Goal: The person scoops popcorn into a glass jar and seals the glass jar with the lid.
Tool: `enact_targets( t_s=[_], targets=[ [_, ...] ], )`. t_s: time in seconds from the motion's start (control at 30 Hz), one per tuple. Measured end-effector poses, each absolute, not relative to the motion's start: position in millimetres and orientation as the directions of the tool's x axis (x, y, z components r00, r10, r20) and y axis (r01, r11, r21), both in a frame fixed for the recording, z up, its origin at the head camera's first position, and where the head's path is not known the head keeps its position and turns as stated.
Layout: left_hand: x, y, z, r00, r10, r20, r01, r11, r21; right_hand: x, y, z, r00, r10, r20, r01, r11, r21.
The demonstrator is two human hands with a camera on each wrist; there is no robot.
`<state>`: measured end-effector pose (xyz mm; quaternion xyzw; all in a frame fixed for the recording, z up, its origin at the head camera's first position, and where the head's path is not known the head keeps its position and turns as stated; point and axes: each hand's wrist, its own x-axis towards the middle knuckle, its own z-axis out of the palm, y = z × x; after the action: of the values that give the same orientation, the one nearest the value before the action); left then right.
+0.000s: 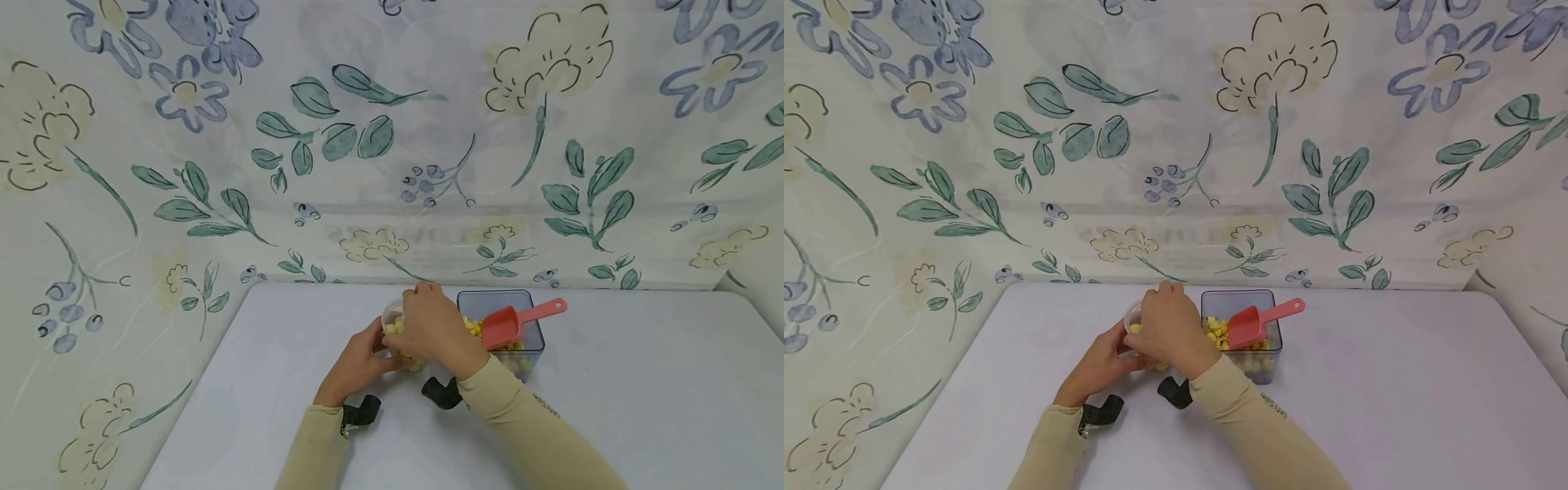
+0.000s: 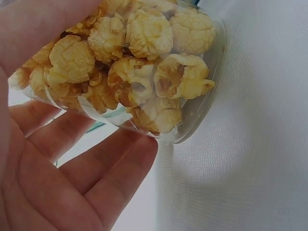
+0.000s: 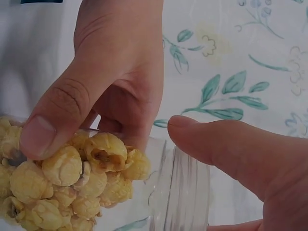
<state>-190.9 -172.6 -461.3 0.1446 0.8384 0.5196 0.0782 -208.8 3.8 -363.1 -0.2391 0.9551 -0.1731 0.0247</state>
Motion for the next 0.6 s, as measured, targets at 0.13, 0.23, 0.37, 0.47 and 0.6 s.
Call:
enact_targets(
  t_s=[0.13,0.23,0.37,0.47,0.6],
  targets=[
    [-190.4,-173.1,-461.6,-0.946,0.324,0.022,0.165,0.419,0.893,-210.4,6.3,-362.0,-0.87,-0.492,0.03,-0.47,0.81,-0.35],
    [-190.0,-173.2,-461.6,-0.946,0.324,0.019,0.162,0.421,0.892,-211.6,8.3,-361.7,-0.856,-0.516,0.028,-0.491,0.795,-0.358],
    [-189.7,-173.5,-461.6,-0.946,0.324,0.012,0.153,0.413,0.898,-213.7,11.0,-361.9,-0.837,-0.546,0.034,-0.514,0.766,-0.386],
    [-189.4,-173.8,-461.3,-0.946,0.325,0.008,0.146,0.403,0.904,-216.0,12.6,-361.5,-0.82,-0.571,0.035,-0.532,0.739,-0.414],
    [-189.4,-173.7,-461.2,-0.945,0.327,0.006,0.146,0.408,0.901,-218.0,15.3,-359.8,-0.795,-0.606,0.034,-0.553,0.7,-0.452]
  ],
)
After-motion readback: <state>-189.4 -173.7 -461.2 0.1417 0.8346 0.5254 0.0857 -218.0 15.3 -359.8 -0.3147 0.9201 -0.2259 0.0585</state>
